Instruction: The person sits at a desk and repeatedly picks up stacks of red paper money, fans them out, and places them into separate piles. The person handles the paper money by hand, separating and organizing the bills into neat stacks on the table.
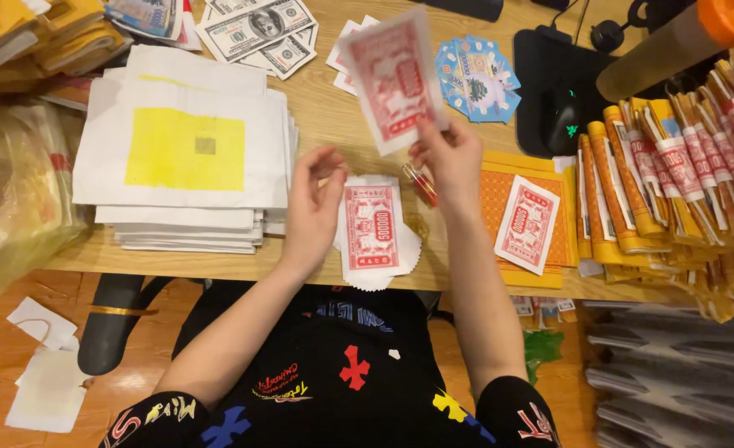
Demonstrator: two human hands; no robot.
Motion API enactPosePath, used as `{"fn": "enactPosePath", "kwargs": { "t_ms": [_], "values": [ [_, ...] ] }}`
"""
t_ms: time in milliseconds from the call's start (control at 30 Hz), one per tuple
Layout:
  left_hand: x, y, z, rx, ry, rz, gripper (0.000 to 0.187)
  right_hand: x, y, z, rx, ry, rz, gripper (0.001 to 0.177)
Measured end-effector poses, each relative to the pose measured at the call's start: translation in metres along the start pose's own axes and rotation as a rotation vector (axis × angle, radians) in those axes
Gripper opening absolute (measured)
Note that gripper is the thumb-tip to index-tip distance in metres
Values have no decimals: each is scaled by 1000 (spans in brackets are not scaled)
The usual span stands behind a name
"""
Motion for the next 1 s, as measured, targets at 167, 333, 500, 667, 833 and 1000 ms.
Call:
{"fn": "enactPosePath", "kwargs": {
  "t_ms": [167,333,500,667,833,1000],
  "values": [
    [4,4,15,-88,9,61,32,-94,16,-50,-22,-192,-17,23],
    [1,4,14,-122,10,79,35,-124,5,-75,88,-398,95,28],
    [2,2,8,-108,36,86,36,-134,-6,-87,71,-408,94,30],
    [2,2,8,-108,55,93,37,-142,-6,-96,70,-419,75,36],
    [2,-3,-3,-154,107,52,32,-107,-2,-10,791,-265,-102,53],
    [2,-2,-1,-160,102,56,29,-114,-22,-1,994,548,53,25]
  ]
}}
Point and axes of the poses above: each hand's wrist, its own x-axis away from the middle knuckle, its own y-axis out of the back of the hand, z = x × y, the point moved 5 cm from there along -x, towards the middle knuckle, and after that the axes turned 14 degrees about x, right-handed, at the moved point
